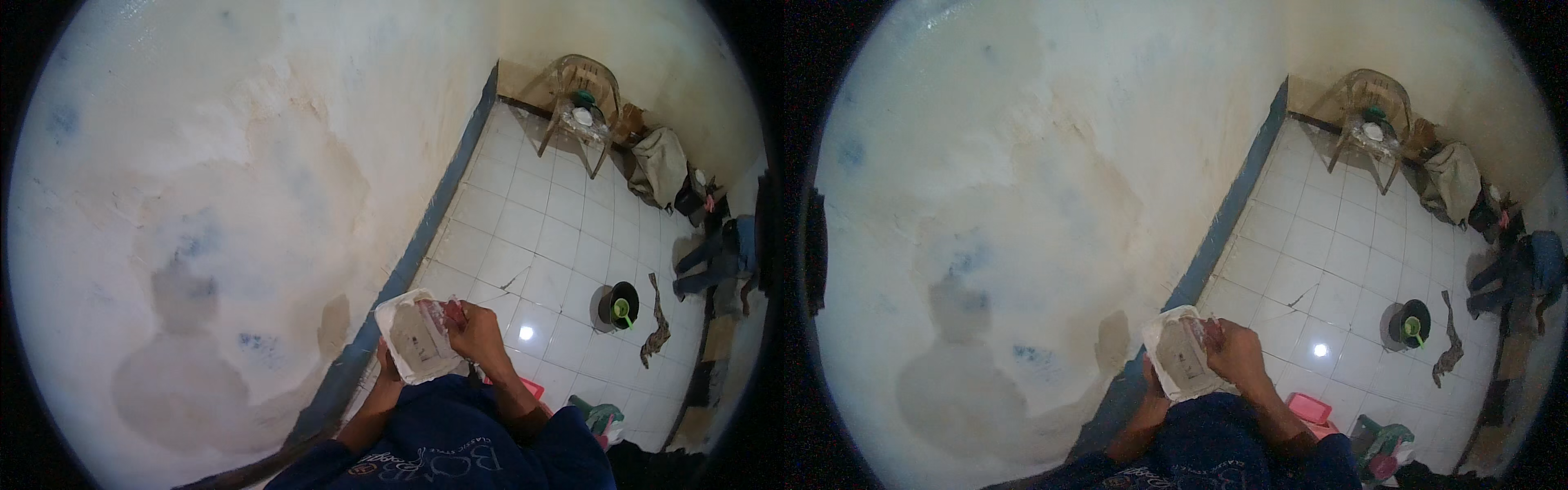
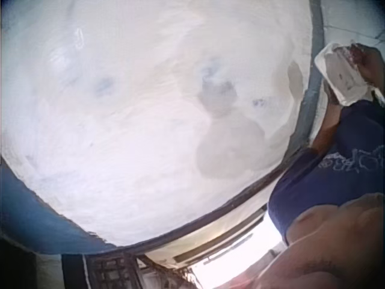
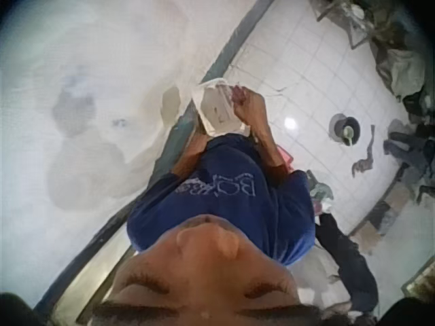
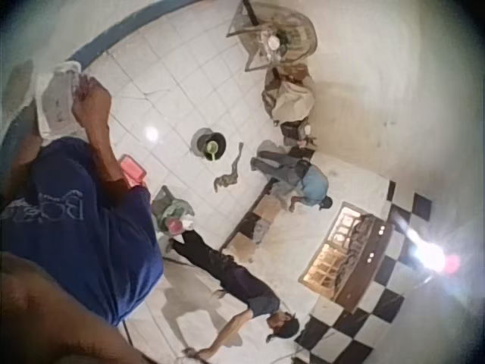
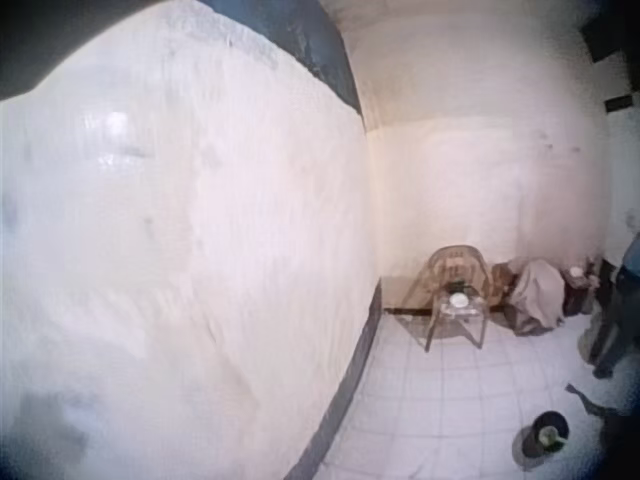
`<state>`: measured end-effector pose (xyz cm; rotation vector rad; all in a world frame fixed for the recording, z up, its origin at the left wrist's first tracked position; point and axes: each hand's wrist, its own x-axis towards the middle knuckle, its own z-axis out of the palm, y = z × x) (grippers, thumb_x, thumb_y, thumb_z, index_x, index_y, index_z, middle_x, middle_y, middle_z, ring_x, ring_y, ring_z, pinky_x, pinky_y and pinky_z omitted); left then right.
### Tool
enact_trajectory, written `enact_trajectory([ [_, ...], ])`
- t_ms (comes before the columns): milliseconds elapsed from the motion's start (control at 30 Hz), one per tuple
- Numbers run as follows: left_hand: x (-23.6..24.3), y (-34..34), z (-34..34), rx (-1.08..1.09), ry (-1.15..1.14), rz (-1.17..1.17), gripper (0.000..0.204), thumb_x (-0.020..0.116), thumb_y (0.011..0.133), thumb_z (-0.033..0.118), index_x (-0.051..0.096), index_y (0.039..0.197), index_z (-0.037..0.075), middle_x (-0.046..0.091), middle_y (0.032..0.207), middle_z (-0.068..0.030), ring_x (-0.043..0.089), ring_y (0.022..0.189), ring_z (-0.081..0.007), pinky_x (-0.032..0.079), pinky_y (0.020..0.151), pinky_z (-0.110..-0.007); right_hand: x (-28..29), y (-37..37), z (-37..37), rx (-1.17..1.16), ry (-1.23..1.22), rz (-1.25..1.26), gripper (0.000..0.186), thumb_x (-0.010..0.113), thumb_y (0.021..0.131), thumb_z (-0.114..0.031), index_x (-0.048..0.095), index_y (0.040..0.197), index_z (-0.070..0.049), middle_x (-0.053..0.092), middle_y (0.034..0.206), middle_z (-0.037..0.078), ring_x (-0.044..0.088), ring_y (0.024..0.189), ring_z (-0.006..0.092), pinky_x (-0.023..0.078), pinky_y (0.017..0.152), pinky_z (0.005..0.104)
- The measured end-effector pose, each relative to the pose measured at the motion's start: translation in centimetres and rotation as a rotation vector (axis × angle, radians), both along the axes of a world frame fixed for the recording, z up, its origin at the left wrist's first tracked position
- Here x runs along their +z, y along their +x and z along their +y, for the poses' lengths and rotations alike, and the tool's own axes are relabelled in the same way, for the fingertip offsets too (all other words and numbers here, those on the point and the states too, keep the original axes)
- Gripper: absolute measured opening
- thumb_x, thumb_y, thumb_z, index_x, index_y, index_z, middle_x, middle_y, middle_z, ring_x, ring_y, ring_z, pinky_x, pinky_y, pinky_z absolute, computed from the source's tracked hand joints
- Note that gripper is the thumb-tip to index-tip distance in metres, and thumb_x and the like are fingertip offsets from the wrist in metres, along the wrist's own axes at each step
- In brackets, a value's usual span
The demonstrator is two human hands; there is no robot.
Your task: The person applies white putty from a plastic container onto a damaged wall using a putty knife, spreading it over several areas.
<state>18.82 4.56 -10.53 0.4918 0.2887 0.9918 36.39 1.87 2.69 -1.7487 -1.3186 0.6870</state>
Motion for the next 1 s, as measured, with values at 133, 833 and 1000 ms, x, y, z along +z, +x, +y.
enact_trajectory([
  [133, -1.3, 3.3, -0.4, 0.032, -0.172, -0.014, 0.091, 0.052, 0.084, 0.067, 0.024, 0.15, 0.012, 0.034, 0.15, -0.0141, 0.037, 0.135, -0.0347, 0.032, 0.111, -0.052, -0.8, 3.0, 0.3, 0.001, -0.094, -0.112, 0.016, 0.065, 0.078, -0.012, 0.062, 0.081, 0.003, 0.062, 0.067, 0.022, 0.062, 0.064, 0.0396, 0.049, 0.059, 0.0417],
  [833, -1.9, 11.1, 1.6, -0.014, -0.213, -0.21, 0.081, 0.05, 0.087, 0.063, 0.033, 0.147, 0.011, 0.043, 0.143, -0.015, 0.048, 0.126, -0.0356, 0.04, 0.103, -0.055, 3.1, 11.3, 3.4, -0.014, -0.128, -0.046, 0.015, 0.063, 0.08, -0.009, 0.063, 0.09, 0.003, 0.063, 0.076, 0.024, 0.063, 0.07, 0.0419, 0.049, 0.065, 0.0449],
  [1000, 1.9, 13.2, 2.9, -0.031, -0.271, -0.112, 0.094, 0.04, 0.082, 0.077, 0.026, 0.15, 0.014, 0.04, 0.146, -0.0146, 0.044, 0.129, -0.0343, 0.039, 0.106, -0.053, 2.0, 12.3, 2.9, -0.016, -0.218, 0.003, 0.018, 0.063, 0.08, -0.009, 0.065, 0.094, 0.002, 0.064, 0.074, 0.023, 0.064, 0.067, 0.0383, 0.049, 0.063, 0.0408],
])
